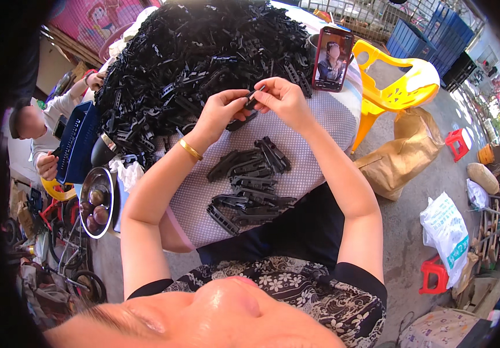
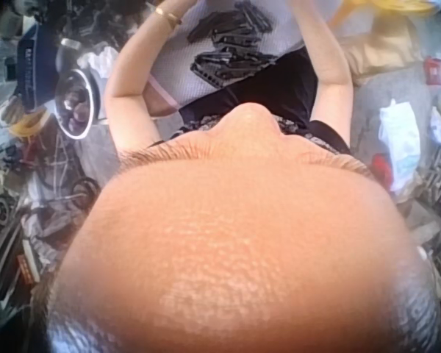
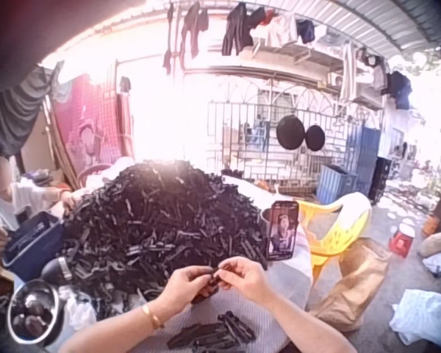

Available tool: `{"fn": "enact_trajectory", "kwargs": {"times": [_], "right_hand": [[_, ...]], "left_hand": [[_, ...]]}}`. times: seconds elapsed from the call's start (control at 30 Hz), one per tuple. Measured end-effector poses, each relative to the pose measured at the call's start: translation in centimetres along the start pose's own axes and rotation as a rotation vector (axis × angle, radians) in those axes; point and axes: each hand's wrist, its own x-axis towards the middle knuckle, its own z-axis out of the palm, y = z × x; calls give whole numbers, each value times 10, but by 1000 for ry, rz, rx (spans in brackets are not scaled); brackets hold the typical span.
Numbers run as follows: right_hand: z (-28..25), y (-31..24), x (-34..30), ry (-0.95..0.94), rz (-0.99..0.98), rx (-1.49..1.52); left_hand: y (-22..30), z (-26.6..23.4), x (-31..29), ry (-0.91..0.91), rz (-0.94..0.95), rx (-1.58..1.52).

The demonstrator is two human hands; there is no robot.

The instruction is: The person assembles plastic components by taking pieces from a pile, fitting them together by hand, and placing the assembled parts in a stack on the table.

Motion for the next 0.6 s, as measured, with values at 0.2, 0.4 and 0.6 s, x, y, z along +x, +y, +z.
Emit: {"fn": "enact_trajectory", "kwargs": {"times": [0.2,0.4,0.6], "right_hand": [[-1,4,-4,82,38,28],[-3,8,-5,141,19,-25],[-4,15,-5,138,-173,-257]], "left_hand": [[0,-3,-1,-103,-28,-330],[0,4,-4,-20,125,-119],[8,9,-11,138,277,240]]}}
